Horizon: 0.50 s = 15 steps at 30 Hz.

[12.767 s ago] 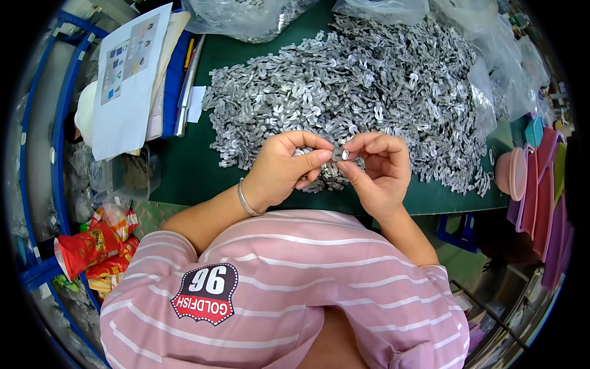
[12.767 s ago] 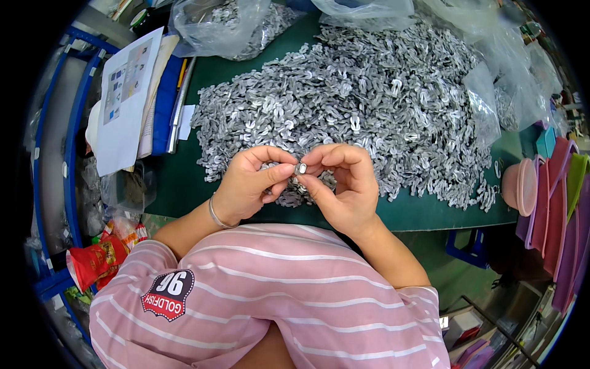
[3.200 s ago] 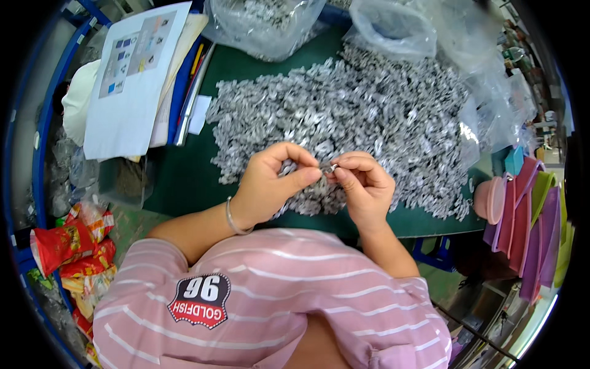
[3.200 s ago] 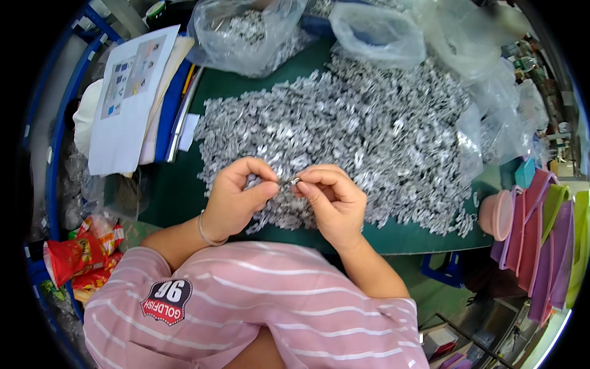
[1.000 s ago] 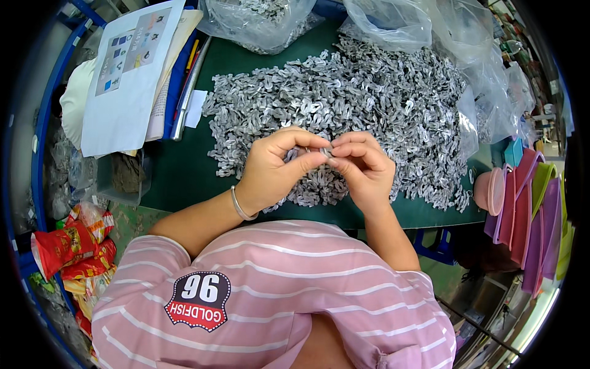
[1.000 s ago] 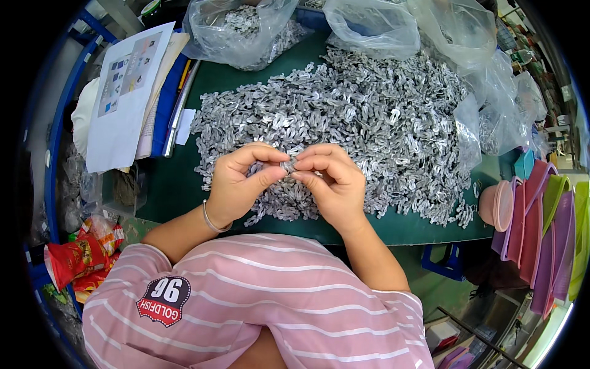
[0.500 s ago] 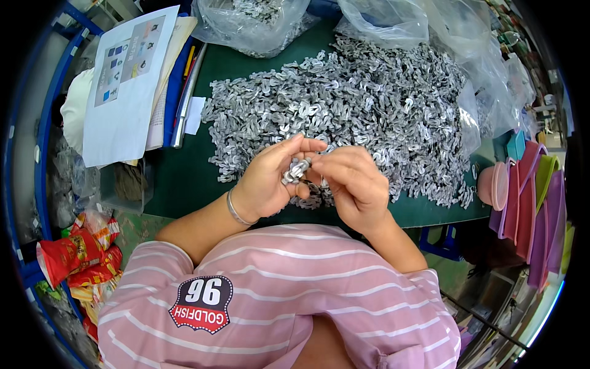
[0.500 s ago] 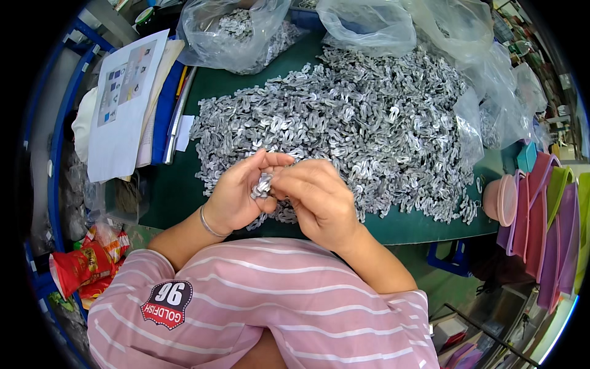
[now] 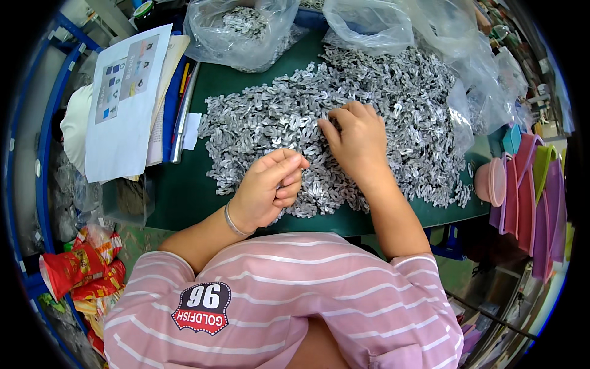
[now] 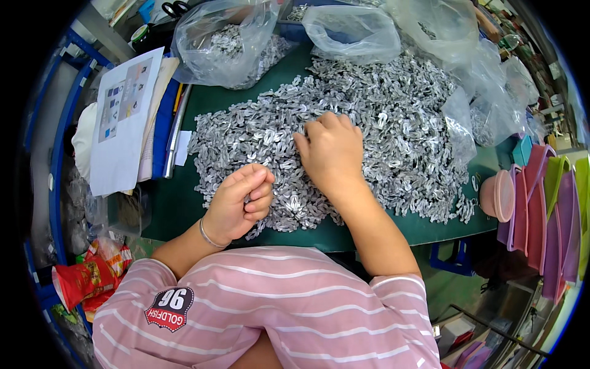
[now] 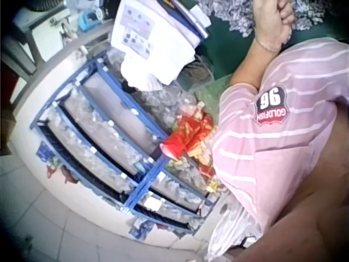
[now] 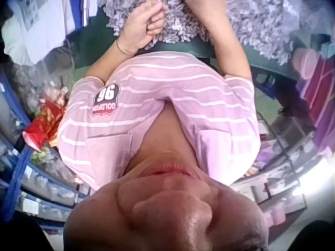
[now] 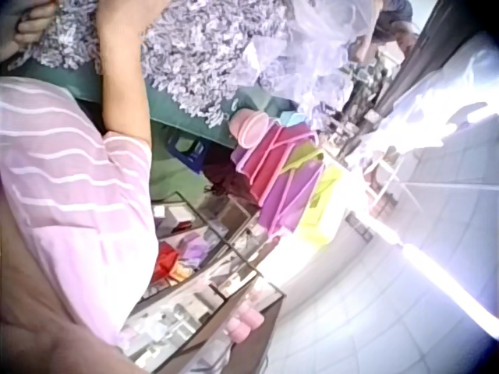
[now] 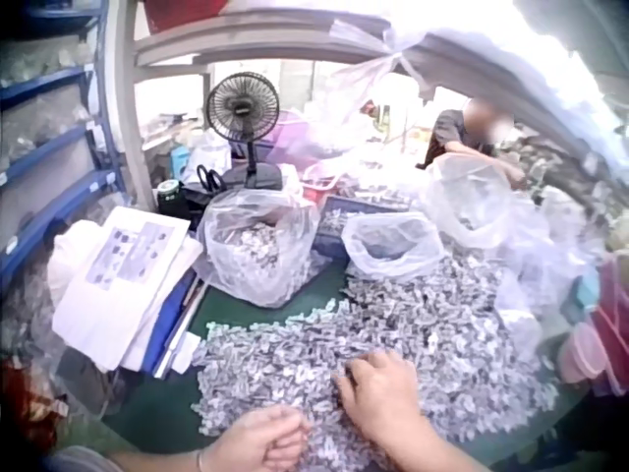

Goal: The person picks up metal clips from a large pile on a desk, turns them over by hand, and sets them back down.

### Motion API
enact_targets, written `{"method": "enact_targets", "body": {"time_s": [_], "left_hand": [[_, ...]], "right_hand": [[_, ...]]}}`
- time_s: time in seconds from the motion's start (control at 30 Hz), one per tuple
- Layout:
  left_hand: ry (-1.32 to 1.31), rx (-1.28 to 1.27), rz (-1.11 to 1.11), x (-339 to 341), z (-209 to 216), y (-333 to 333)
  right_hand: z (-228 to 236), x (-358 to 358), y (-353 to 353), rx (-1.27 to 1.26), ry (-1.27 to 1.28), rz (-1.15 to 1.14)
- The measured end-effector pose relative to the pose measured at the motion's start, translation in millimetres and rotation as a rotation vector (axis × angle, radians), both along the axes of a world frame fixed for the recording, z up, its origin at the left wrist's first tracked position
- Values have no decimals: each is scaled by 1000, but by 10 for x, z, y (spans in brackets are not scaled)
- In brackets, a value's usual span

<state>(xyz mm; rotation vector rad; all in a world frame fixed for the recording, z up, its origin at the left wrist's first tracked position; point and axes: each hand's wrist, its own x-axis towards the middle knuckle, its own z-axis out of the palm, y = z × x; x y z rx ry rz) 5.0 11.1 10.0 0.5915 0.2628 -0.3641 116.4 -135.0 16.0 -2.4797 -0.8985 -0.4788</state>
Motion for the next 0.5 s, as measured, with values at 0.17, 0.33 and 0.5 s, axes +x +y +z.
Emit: {"method": "enact_targets", "body": {"time_s": [0.17, 0.33, 0.5], "left_hand": [[4, 87, 4, 7, 85, -49], [-9, 113, 10, 34, 32, -77], [-37, 96, -19, 35, 25, -95]], "right_hand": [[48, -23, 80, -127, -50, -124], [-5, 9, 70, 13, -23, -17], [-38, -37, 76, 5, -59, -73]]}}
